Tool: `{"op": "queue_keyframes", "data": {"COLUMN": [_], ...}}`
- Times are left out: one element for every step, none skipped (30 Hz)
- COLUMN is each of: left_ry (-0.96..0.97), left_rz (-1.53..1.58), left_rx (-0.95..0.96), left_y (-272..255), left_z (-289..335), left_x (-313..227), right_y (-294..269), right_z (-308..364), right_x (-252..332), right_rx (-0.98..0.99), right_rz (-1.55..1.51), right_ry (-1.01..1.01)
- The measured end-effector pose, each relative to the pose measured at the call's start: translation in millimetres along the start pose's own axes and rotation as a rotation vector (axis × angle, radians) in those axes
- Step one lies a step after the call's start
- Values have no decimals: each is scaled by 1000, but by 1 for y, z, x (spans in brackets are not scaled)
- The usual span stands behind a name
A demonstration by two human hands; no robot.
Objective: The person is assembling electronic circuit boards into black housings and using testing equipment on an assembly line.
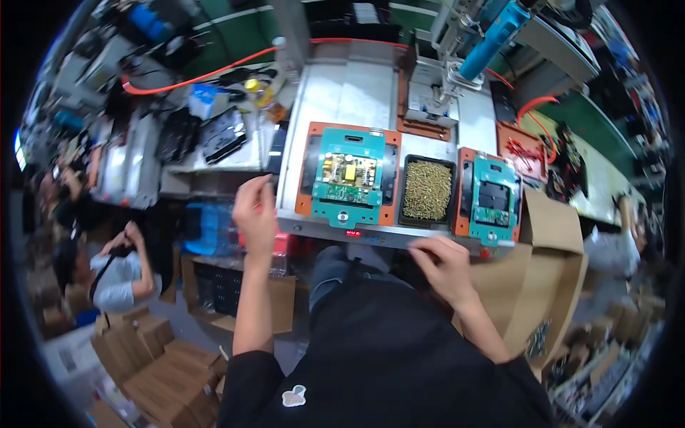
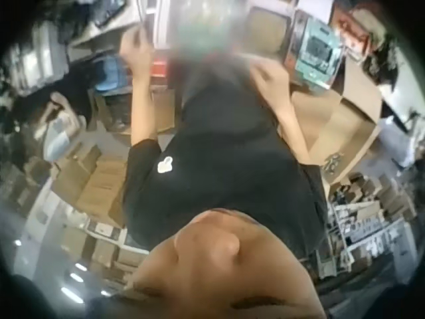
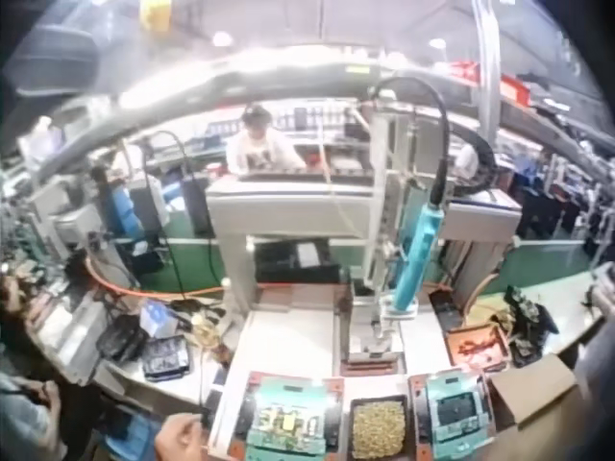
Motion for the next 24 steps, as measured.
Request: {"op": "queue_keyframes", "data": {"left_ry": [9, 17, 27, 82, 125, 163, 217, 244, 232, 225, 233, 211, 189, 196, 201, 205, 206, 212, 210, 207, 213, 178, 143, 150], "left_rz": [14, 30, 51, 72, 97, 114, 161, 206, 246, 286, 302, 314, 324, 335, 328, 321, 325, 329, 336, 343, 345, 365, 385, 386], "left_rx": [16, 28, 88, 139, 200, 260, 305, 354, 379, 406, 428, 419, 410, 422, 434, 445, 463, 465, 471, 476, 479, 480, 480, 485], "left_y": [-8, -10, -5, 3, 15, 22, 28, 33, 36, 38, 38, 41, 42, 42, 40, 39, 39, 39, 38, 38, 36, 35, 34, 32], "left_z": [-3, -5, -10, -11, -12, -11, -10, -9, -10, -11, -11, -12, -14, -15, -15, -14, -14, -15, -15, -16, -18, -21, -23, -25], "left_x": [16, 27, 27, 29, 25, 14, 1, -9, -13, -14, -12, -6, -1, 0, 3, 4, 5, 6, 8, 9, 8, 10, 12, 9], "right_y": [19, 35, 44, 51, 56, 62, 69, 77, 93, 109, 124, 132, 136, 137, 140, 140, 138, 134, 129, 126, 124, 116, 113, 107], "right_z": [-17, -35, -54, -68, -79, -84, -87, -83, -80, -79, -78, -81, -82, -82, -80, -75, -73, -75, -74, -72, -68, -68, -70, -70], "right_x": [10, 14, 19, 19, 18, 15, 9, 15, 21, 27, 18, 18, 21, 23, 23, 21, 28, 36, 39, 47, 54, 52, 52, 51], "right_rx": [20, -15, -19, -32, -56, -72, -46, -50, 43, 134, 149, 141, 92, 42, 29, 23, -8, -41, -46, -21, 0, -5, 44, 90], "right_rz": [47, 46, 129, 155, 223, 282, 335, 346, 483, 617, 687, 691, 679, 668, 623, 625, 627, 630, 632, 627, 622, 623, 668, 713], "right_ry": [-10, 14, 33, 65, 113, 161, 213, 240, 270, 302, 355, 372, 380, 386, 329, 339, 273, 201, 202, 127, 56, 59, -10, -77]}}
Point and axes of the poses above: each hand's wrist, its own z-axis away from the middle knuckle, its own y-axis out of the palm, x = y × z, the point moved 8 cm from there along -z, towards the middle knuckle, and after that the axes turned 7 degrees about x, right-handed, at the moved point
